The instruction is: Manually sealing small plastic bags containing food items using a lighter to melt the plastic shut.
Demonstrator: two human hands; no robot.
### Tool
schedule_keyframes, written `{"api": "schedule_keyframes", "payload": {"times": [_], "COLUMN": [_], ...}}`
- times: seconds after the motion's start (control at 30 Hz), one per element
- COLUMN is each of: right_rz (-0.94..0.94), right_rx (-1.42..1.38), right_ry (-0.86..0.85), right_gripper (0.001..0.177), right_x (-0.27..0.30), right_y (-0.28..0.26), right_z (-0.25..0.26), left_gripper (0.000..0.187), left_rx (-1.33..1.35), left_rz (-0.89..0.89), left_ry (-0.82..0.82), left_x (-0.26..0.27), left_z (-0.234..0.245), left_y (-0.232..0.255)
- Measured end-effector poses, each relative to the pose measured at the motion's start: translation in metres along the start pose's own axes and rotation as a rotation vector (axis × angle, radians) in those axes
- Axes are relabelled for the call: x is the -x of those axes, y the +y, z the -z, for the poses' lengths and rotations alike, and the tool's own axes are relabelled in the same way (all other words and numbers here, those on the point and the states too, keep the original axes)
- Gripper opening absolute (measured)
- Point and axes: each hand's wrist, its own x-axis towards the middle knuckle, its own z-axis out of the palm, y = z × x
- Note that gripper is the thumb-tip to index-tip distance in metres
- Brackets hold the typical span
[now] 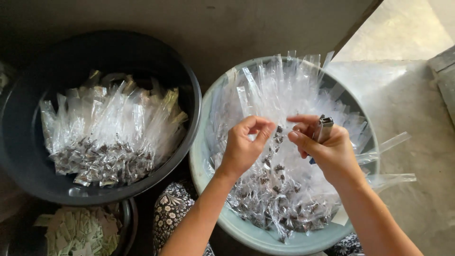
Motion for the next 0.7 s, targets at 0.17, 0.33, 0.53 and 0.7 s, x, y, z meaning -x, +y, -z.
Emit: {"api": "schedule_keyframes", "payload": {"times": [0.17,0.33,0.53,0.7], "right_rz": [-0.062,-0.04,0.103,0.14], "right_rx": [0.034,-0.071,-0.118,-0.135], "right_ry": [-0.058,-0.085,0.168,0.306], "right_gripper": [0.016,0.011,0.012,0.011], "right_x": [0.003,0.015,0.03,0.037], "right_y": [0.008,0.032,0.047,0.051], "right_z": [0.003,0.018,0.058,0.072], "left_gripper": [0.018,0.059,0.016,0.062], "left_rx": [0.068,0.139,-0.414,-0.561], "left_rz": [-0.087,0.23,0.393,0.165], "left_ry": [-0.155,-0.411,-0.979,0.268], "left_x": [0.019,0.054,0.036,-0.06], "left_z": [0.001,-0.02,-0.034,-0.028], "left_y": [0.021,-0.004,-0.08,-0.265]}}
